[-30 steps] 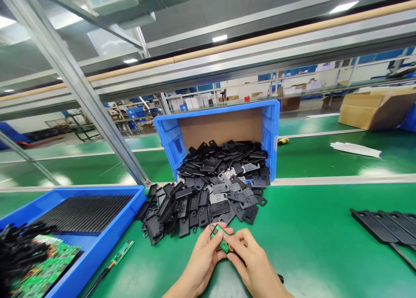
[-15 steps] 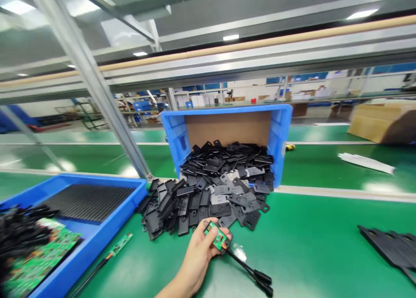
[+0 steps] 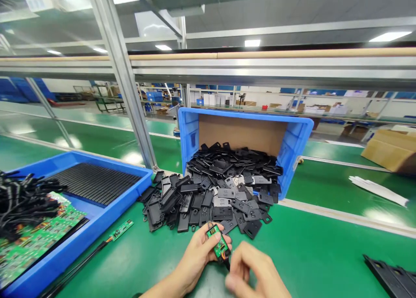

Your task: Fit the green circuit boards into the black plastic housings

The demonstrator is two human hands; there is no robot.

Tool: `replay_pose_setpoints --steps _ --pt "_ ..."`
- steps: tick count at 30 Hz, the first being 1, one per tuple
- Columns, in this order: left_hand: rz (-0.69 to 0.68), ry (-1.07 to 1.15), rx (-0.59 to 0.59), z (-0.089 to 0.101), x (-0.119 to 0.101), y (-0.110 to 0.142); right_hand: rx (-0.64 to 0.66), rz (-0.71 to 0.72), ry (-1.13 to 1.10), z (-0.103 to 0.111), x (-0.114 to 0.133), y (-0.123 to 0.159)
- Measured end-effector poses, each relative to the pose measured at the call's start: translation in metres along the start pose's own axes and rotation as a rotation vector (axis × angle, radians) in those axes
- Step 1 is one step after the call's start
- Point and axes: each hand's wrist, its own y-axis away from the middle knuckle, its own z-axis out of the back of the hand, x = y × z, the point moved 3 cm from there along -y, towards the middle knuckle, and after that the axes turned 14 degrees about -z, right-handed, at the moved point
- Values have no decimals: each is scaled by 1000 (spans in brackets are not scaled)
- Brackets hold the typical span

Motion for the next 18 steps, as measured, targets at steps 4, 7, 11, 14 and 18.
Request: replay_pose_setpoints --steps 4,7,11,14,18 --pt "-55 2 10 -2 -10 3 65 -201 -261 -23 -15 1" --pt "-116 -44 37 -6 -15 5 141 -317 -360 -33 -20 2" --pt "-162 -143 18 -12 -11 5 56 -306 -186 -24 -18 3" --pt "-253 -201 17 -18 -8 4 -35 -246 -84 -16 -13 5" --pt "-277 -275 49 -24 -7 6 -2 -271 -226 -14 -7 8"
